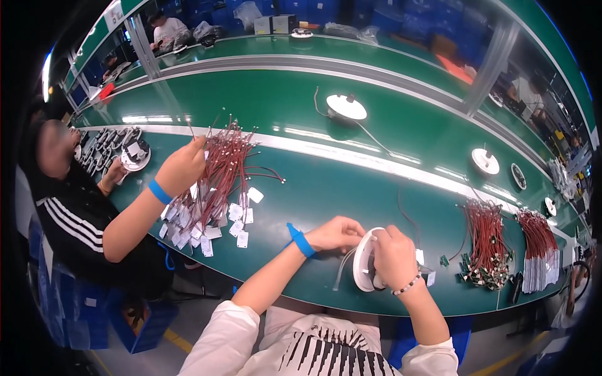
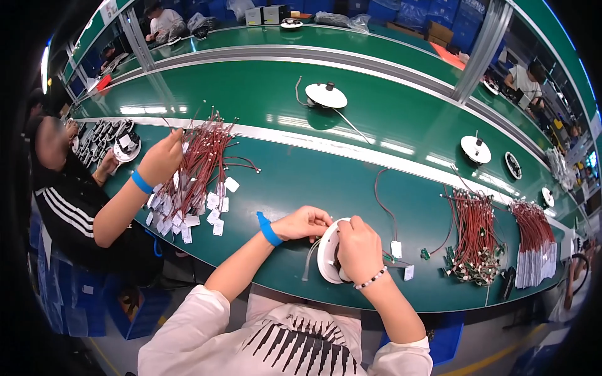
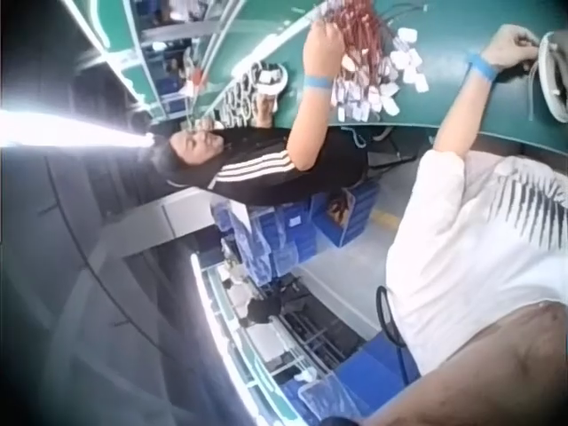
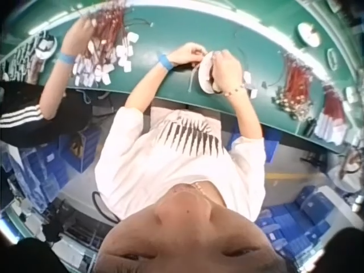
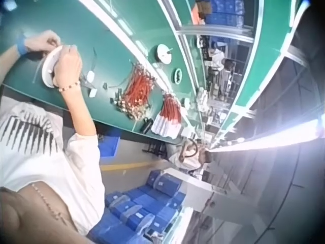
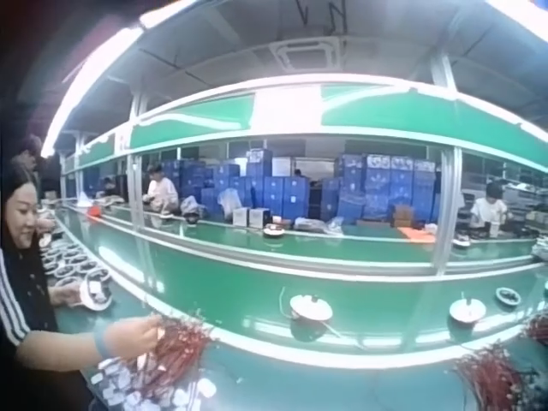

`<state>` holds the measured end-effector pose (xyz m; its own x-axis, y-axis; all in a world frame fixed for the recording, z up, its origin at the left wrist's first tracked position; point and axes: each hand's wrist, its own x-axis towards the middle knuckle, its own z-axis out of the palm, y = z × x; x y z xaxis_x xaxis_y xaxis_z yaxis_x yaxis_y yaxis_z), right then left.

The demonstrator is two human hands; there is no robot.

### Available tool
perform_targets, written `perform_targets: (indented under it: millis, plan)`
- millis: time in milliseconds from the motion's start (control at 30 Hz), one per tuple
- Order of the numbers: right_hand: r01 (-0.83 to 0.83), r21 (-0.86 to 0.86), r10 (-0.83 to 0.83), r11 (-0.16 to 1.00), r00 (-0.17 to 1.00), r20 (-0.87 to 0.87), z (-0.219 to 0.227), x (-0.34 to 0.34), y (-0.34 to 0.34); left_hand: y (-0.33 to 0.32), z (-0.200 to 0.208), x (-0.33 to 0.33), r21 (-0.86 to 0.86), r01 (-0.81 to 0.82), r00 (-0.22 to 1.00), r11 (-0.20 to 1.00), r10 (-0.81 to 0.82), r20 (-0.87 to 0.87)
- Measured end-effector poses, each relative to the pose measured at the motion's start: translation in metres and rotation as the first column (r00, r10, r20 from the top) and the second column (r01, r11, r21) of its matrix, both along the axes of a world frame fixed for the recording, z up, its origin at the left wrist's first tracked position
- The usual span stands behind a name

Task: Assembling electronic devices, possibly smoke detectors or sensors, on a factory production line.

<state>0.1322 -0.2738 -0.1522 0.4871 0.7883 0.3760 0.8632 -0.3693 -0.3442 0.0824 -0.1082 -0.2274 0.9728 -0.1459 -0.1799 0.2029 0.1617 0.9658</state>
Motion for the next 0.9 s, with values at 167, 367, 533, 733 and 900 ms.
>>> perform_targets:
  millis: [167,367,533,733,900]
  plan:
    - [-0.036,0.083,0.033,0.996,0.999,0.036,-0.003,0.003,0.005,-0.001,-0.003,-0.002,-0.023,-0.03,0.999,0.999,0.031,0.038]
    - [-0.121,0.106,0.126,0.987,0.991,-0.034,-0.002,0.027,-0.002,-0.001,-0.016,0.0,-0.052,-0.017,0.998,0.998,0.021,0.067]
    - [-0.422,0.016,0.189,0.906,0.371,-0.909,-0.026,0.099,0.003,0.006,-0.004,0.006,0.11,-0.047,0.998,0.993,0.041,0.057]
    - [-0.344,0.134,0.174,0.93,0.091,-0.98,-0.04,0.098,-0.006,0.078,0.031,-0.014,0.683,-0.201,0.943,0.702,-0.05,0.328]
    - [-0.388,0.086,0.155,0.918,0.151,-0.976,-0.046,0.106,-0.007,0.103,0.029,-0.026,0.751,-0.332,0.926,0.571,0.047,0.374]
